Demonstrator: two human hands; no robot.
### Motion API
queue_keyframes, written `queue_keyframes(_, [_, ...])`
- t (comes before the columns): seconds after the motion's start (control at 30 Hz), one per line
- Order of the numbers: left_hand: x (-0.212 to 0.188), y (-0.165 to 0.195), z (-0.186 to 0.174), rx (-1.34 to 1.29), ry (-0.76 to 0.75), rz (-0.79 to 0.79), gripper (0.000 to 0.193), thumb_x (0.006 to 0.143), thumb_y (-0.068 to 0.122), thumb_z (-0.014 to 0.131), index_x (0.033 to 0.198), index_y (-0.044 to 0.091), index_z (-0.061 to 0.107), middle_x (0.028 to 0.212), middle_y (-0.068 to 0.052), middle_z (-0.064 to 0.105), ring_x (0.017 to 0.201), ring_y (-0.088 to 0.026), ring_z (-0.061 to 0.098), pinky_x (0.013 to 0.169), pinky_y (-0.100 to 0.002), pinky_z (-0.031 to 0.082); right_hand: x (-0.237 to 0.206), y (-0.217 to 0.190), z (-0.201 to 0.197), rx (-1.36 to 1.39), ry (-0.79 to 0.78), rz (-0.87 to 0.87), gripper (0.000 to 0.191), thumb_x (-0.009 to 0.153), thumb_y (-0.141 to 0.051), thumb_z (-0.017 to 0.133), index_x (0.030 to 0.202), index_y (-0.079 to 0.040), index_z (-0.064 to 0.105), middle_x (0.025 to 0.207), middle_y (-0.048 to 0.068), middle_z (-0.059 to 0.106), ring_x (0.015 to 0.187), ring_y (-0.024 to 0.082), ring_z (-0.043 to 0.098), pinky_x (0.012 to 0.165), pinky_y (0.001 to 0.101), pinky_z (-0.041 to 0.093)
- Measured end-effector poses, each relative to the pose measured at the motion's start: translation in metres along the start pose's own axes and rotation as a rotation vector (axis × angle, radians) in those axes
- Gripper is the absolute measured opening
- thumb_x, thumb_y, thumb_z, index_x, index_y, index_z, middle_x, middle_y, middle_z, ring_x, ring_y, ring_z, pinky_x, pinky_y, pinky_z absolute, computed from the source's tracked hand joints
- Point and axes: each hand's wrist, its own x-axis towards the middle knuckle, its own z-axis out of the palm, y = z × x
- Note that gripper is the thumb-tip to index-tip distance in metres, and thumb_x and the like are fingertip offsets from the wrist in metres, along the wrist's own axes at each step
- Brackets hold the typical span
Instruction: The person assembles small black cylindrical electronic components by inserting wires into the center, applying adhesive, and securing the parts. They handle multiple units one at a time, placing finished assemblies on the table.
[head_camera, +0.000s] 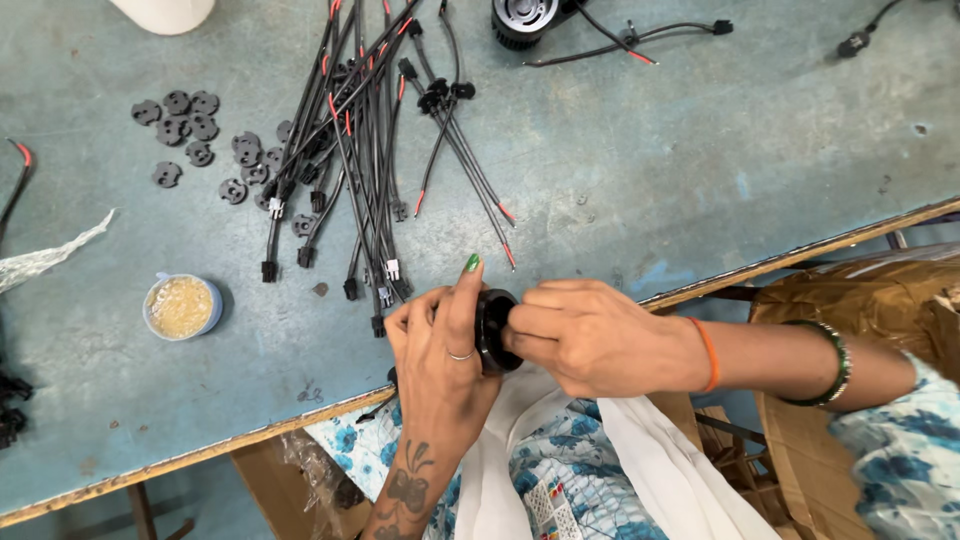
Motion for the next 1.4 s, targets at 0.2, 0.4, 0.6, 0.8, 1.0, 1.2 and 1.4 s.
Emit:
queue_keyframes(0.2, [-0.004, 0.000, -0.008, 0.006, 0.019, -0.058, 0.102, 0.067, 0.003, 0.086, 0.153, 0.007, 0.033, 0.123, -0.008, 0.065, 0.113, -0.029, 0.060, 0.100, -0.047, 0.037, -0.003, 0.011, -0.022, -0.025, -0.055, 0.010, 0.026, 0.074, -0.007, 0.068, 0.099, 0.001, 0.070, 0.084, 0.008, 0.054, 0.078, 0.025, 0.059, 0.065, 0.0380, 0.051])
queue_keyframes(0.4, [-0.004, -0.002, -0.014, -0.032, 0.040, -0.138, 0.106, 0.067, 0.004, 0.086, 0.156, 0.004, 0.029, 0.122, -0.009, 0.066, 0.109, -0.030, 0.061, 0.100, -0.045, 0.041, 0.002, 0.004, -0.029, -0.003, -0.044, 0.095, 0.021, 0.086, -0.015, 0.072, 0.106, -0.007, 0.070, 0.088, 0.006, 0.055, 0.080, 0.023, 0.059, 0.062, 0.0372, 0.050])
queue_keyframes(0.6, [-0.001, 0.007, -0.011, -0.093, 0.002, -0.189, 0.109, 0.067, 0.008, 0.089, 0.156, 0.003, 0.025, 0.119, -0.009, 0.065, 0.105, -0.029, 0.061, 0.093, -0.045, 0.041, 0.006, -0.003, -0.052, 0.018, 0.048, 0.122, 0.041, 0.082, -0.022, 0.073, 0.120, -0.008, 0.068, 0.112, 0.009, 0.062, 0.093, 0.027, 0.060, 0.067, 0.0357, 0.051])
queue_keyframes(0.8, [0.004, 0.016, -0.008, -0.089, -0.041, -0.162, 0.113, 0.063, 0.011, 0.090, 0.155, 0.002, 0.025, 0.119, -0.011, 0.065, 0.105, -0.031, 0.060, 0.093, -0.045, 0.039, 0.008, -0.010, -0.037, -0.085, -0.143, 0.057, 0.026, 0.078, -0.020, 0.069, 0.099, -0.006, 0.068, 0.092, 0.007, 0.059, 0.086, 0.027, 0.056, 0.075, 0.0390, 0.048])
queue_keyframes(1.0, [0.004, 0.024, -0.025, -0.063, -0.300, -0.171, 0.106, 0.062, 0.008, 0.088, 0.153, 0.007, 0.034, 0.100, -0.008, 0.064, 0.097, -0.028, 0.060, 0.093, -0.045, 0.038, 0.000, -0.014, -0.022, -0.220, -0.183, -0.164, 0.019, 0.077, -0.019, 0.064, 0.086, -0.003, 0.065, 0.082, 0.005, 0.055, 0.085, 0.024, 0.055, 0.070, 0.0351, 0.045])
queue_keyframes(1.2, [0.005, 0.014, -0.059, -0.071, -0.320, -0.163, 0.106, 0.050, 0.011, 0.090, 0.144, 0.009, 0.041, 0.106, -0.010, 0.069, 0.102, -0.030, 0.065, 0.094, -0.046, 0.038, -0.010, -0.017, -0.050, -0.140, -0.064, -0.147, 0.025, 0.077, -0.015, 0.066, 0.098, -0.002, 0.069, 0.087, 0.003, 0.058, 0.082, 0.022, 0.057, 0.074, 0.0344, 0.049])
queue_keyframes(1.4, [0.018, 0.010, -0.062, -0.476, -0.392, -0.522, 0.117, 0.051, 0.022, 0.098, 0.150, 0.017, 0.036, 0.110, -0.004, 0.071, 0.106, -0.016, 0.071, 0.096, -0.032, 0.051, -0.016, 0.005, -0.085, -0.063, 0.174, 0.011, 0.026, 0.081, -0.012, 0.073, 0.107, -0.008, 0.073, 0.102, 0.007, 0.067, 0.090, 0.025, 0.067, 0.077, 0.0367, 0.055])
